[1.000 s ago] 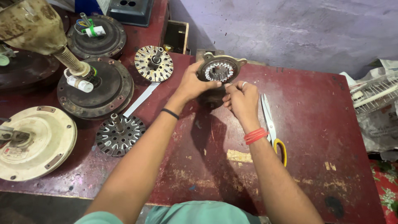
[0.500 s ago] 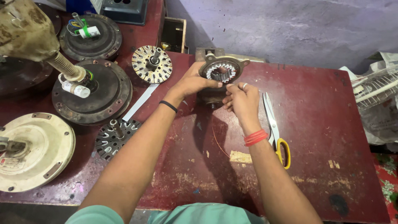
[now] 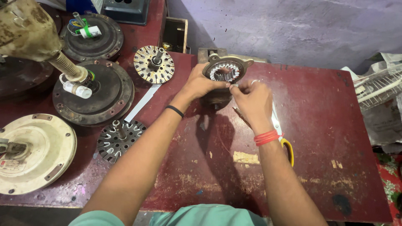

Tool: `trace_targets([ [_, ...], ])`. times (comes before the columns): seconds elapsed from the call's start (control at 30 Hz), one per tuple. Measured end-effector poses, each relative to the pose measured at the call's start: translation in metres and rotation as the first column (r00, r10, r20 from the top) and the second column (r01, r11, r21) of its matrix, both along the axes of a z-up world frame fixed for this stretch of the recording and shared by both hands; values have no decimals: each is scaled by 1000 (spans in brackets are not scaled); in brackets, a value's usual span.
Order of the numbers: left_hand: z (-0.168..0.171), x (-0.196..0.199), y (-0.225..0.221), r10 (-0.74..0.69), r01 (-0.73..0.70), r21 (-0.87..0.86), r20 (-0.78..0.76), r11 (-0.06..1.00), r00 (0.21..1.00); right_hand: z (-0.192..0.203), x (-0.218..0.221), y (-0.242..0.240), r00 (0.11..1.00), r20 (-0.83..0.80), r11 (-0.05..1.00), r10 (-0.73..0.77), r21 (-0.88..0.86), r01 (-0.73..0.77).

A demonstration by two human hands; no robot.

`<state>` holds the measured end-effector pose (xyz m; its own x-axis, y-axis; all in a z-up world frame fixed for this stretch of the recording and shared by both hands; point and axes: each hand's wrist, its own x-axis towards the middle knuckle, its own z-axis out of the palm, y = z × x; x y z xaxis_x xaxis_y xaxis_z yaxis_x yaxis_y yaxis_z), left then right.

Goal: The person winds copper wire by hand into the slots of a motor stator, repeatedly inserting and adjusting the wire to fill the coil slots. The person uses a small tool to help seat the wire and occasionally rotates the stator to access different slots.

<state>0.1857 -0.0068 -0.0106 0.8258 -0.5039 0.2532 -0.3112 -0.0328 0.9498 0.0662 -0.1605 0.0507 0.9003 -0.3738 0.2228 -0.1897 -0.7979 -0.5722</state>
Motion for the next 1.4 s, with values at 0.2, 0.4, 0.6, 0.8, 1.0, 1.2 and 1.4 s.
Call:
trace_targets([
  [0.2, -1, -1, 0, -32, 30, -50, -32, 998, 999, -3, 9, -1, 970, 241, 960, 3, 272, -71],
  [0.4, -5, -2, 1, -89, 81, -124, -61, 989, 994, -18, 10, -9, 942, 325, 868, 86, 439, -231],
  [0.6, -6, 0, 1, -118, 104, -131, -101, 986, 988, -23, 14, -18, 892, 425, 821, 157, 446, -357],
  [0.8, -7, -2, 0, -96, 75, -147, -140, 986, 985, -28, 27, -40, 817, 390, 708, 425, 419, -568],
  [1.0, -8, -3, -3, -68, 43, -139, -180, 989, 981, -34, 38, -46, 908, 239, 785, 344, 457, -417],
  [1.2, -7, -3, -4, -26, 8, -107, -170, 994, 985, -33, 48, -54, 836, 363, 603, 411, 580, -548],
  [1.4, -5, -2, -4, -7, 2, -36, -152, 999, 988, -35, 66, -70, 823, 209, 545, 528, 660, -517],
])
